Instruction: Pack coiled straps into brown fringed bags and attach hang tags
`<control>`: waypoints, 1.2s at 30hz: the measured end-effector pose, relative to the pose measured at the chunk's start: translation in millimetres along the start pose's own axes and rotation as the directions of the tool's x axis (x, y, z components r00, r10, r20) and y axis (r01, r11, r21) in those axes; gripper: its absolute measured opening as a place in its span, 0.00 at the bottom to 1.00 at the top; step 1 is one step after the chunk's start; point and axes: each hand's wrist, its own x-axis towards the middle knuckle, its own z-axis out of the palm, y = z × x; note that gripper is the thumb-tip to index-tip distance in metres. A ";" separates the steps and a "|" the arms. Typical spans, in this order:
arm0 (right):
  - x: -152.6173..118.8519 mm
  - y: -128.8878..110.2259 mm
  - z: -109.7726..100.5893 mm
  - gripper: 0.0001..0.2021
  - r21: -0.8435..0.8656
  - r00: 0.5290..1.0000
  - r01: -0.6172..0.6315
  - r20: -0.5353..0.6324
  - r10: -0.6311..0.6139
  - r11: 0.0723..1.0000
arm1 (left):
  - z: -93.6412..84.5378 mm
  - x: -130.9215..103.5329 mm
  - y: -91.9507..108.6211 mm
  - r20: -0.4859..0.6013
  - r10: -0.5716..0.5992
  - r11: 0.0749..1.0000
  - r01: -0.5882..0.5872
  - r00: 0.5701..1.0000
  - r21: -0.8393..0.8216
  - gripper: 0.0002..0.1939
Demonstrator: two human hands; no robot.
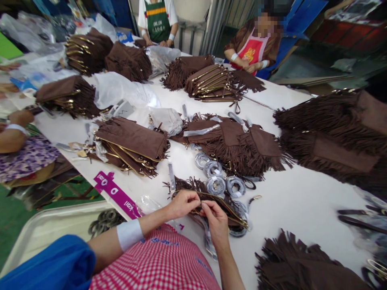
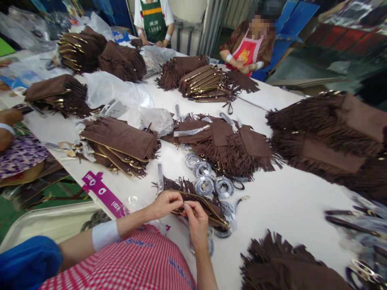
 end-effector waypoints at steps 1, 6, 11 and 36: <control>0.3 0.6 0.3 0.12 -0.018 1.000 0.013 0.000 -0.013 1.000 | 0.6 -0.1 0.3 -0.006 0.006 1.000 -0.006 1.000 0.006 0.08; -0.1 2.0 -0.6 0.11 -0.211 0.984 0.176 0.034 -0.172 0.961 | 6.9 -3.5 1.0 -0.039 0.041 0.998 -0.039 0.998 0.058 0.08; -1.8 -7.7 -3.7 0.11 -0.387 0.949 0.315 0.111 -0.295 0.867 | 11.5 -7.7 0.2 -0.070 0.067 0.981 -0.053 0.995 0.188 0.09; -12.7 5.2 -4.0 0.12 -0.269 0.983 0.178 0.089 -0.160 0.947 | 9.7 -12.0 4.4 0.011 0.099 0.935 -0.097 0.995 0.340 0.09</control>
